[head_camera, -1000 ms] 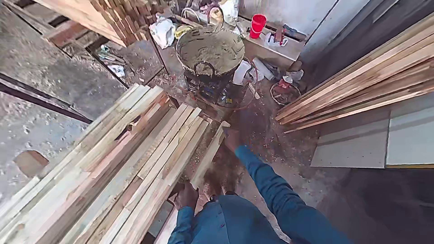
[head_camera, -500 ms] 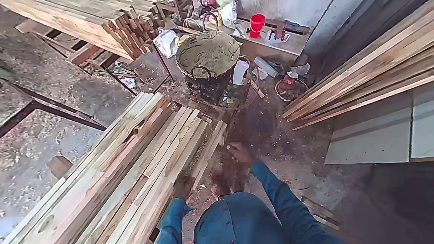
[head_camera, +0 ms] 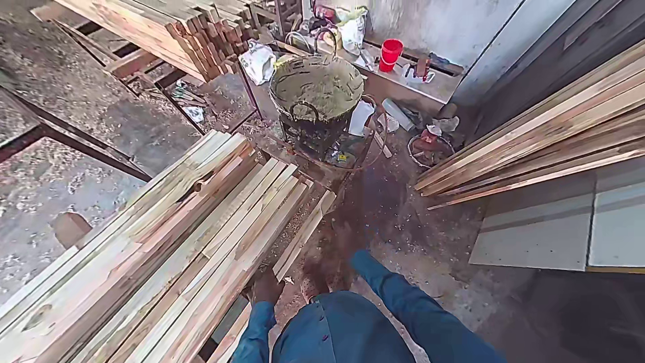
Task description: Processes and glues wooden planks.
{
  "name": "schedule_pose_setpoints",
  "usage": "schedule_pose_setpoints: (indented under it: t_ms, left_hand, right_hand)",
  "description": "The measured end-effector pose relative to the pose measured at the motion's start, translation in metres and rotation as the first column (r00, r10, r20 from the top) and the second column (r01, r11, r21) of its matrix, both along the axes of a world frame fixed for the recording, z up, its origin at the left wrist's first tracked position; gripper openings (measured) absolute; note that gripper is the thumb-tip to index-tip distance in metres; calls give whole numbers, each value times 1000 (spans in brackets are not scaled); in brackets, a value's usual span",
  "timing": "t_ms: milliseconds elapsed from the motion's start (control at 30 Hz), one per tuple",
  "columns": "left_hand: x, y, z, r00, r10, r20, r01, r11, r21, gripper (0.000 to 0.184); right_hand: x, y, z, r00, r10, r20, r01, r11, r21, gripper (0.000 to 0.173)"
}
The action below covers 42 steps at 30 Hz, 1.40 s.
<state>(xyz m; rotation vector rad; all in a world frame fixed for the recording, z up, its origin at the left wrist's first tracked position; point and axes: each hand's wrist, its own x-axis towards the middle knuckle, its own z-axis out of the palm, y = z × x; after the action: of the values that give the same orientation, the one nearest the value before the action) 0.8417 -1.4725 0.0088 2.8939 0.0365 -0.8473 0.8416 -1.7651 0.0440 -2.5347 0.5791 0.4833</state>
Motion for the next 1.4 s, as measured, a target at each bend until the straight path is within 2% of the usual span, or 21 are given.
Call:
schedule_pose_setpoints:
  t_ms: [67, 200, 367, 467, 533, 633, 700, 733, 800, 900, 967, 1033, 1067, 1100, 1167, 1233, 1300, 1400]
  left_hand:
    - [-8, -8, 5, 997, 56, 48, -57, 998, 33, 67]
    - [-27, -15, 4, 988, 57, 143, -66, 996, 58, 58]
    - [-26, -13, -1, 976, 10, 217, -28, 996, 79, 58]
    - [-26, -10, 1, 983, 8, 181, -27, 995, 101, 61]
    - [-22, -9, 4, 986, 6, 164, -21, 995, 94, 61]
    - [-16, -9, 10, 994, 14, 107, -23, 996, 81, 63]
    - [-12, -7, 12, 997, 11, 70, -16, 997, 71, 65]
    - [-9, -5, 12, 999, 7, 53, -10, 998, 62, 68]
    - [-4, 1, 12, 1000, -2, 22, 1, 999, 45, 72]
    - [-3, 6, 10, 999, -5, 39, 5, 1000, 11, 73]
    - [-3, 11, 4, 1000, -5, 14, 5, 1000, 3, 76]
    - [-1, 14, 4, 999, -4, -31, 5, 1000, 7, 74]
    - [-1, 10, 6, 999, 13, -41, -12, 1000, 15, 71]
    - [-3, 5, 10, 999, 39, -35, -38, 999, 25, 69]
    - [-10, -2, 11, 996, 87, 31, -89, 995, 39, 64]
    - [-22, -6, 6, 985, 100, 141, -105, 994, 22, 57]
    - [-36, -6, -4, 958, 59, 282, -67, 998, 20, 48]
    - [-39, -4, -10, 938, 18, 345, -36, 998, 44, 45]
  right_hand:
    - [7, -6, 30, 998, -68, -15, 68, 998, 2, 54]
    - [51, -41, 43, 977, -198, 82, 195, 980, 46, 33]
    - [68, -23, 69, 978, -191, -79, 192, 981, 5, 32]
    - [54, 7, 68, 984, -140, -111, 146, 988, 51, 32]
    - [34, 42, 75, 988, -85, -133, 99, 989, 108, 43]
    - [-3, 88, 81, 966, 90, -244, -62, 990, 123, 55]
    - [-13, 90, 85, 951, 153, -270, -126, 985, 116, 49]
    - [-14, 82, 84, 960, 158, -231, -133, 984, 120, 50]
    - [-5, 57, 68, 991, 104, -82, -97, 992, 81, 61]
    - [19, 18, 26, 993, 9, 120, -11, 1000, 15, 56]
    - [20, 16, -11, 985, -1, 171, 2, 1000, -4, 57]
    - [-1, 37, -47, 981, 24, 191, -13, 998, -59, 63]
    - [-16, 49, -46, 987, 75, 144, -63, 994, -84, 69]
    - [-31, 60, -28, 991, 117, 69, -113, 992, -64, 73]
    - [-43, 67, 10, 995, 102, 3, -102, 995, -13, 62]
    - [-26, 46, 30, 998, -6, 70, 8, 999, -34, 53]
    - [6, 13, 38, 993, -44, 110, 53, 995, -88, 45]
    - [43, -12, 37, 995, -74, 67, 78, 995, -55, 34]
